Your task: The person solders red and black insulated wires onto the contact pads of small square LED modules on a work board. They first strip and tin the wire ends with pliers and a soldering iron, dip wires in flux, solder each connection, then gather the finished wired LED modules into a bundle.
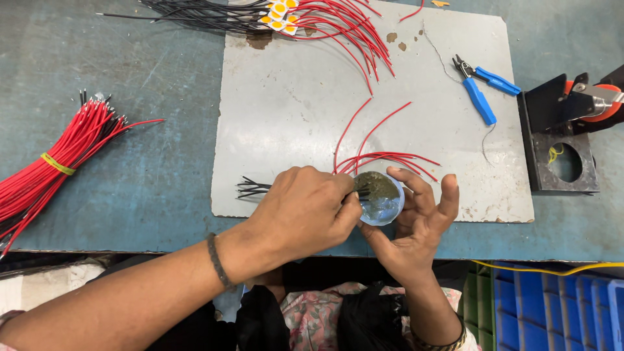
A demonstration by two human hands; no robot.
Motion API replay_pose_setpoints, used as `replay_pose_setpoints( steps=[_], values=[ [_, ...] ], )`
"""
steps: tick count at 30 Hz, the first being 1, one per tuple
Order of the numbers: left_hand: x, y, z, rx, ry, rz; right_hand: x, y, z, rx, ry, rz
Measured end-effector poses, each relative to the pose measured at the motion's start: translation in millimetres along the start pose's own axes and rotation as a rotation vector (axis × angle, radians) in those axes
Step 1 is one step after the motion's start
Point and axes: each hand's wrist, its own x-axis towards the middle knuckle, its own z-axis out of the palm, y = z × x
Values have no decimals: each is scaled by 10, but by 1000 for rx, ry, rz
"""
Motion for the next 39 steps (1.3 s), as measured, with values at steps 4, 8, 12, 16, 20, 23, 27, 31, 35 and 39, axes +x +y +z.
replay_pose_setpoints(
  steps=[4, 8, 12, 16, 20, 23, 27, 31, 35, 39],
  values=[
    [0, -10, -21, 13, 14, -5, 14, 1, 13, -11, 20, 12],
    [6, -16, -34, 36, 14, -6, 18, -1, 19, -21, 26, 14],
    [12, -22, -46, 44, -7, -26, 19, 2, 19, -19, 20, -4],
    [16, -17, -46, 65, -25, -39, 7, 7, 22, -40, 15, -34],
    [12, -9, -51, 58, -36, -30, -11, 13, 14, -25, -1, -52],
    [11, -3, -54, 58, -42, -35, -26, 19, 24, -24, 0, -58],
    [13, 6, -51, 48, -41, -34, -28, 22, 32, -36, -8, -69],
    [14, 9, -44, 60, -53, -43, -15, 13, 40, -43, -5, -75],
    [8, -3, -55, 60, -30, -41, -1, -10, 48, -71, 26, -39],
    [4, -13, -61, 60, -10, -37, 17, -15, 59, -81, 56, -12]
  ],
)
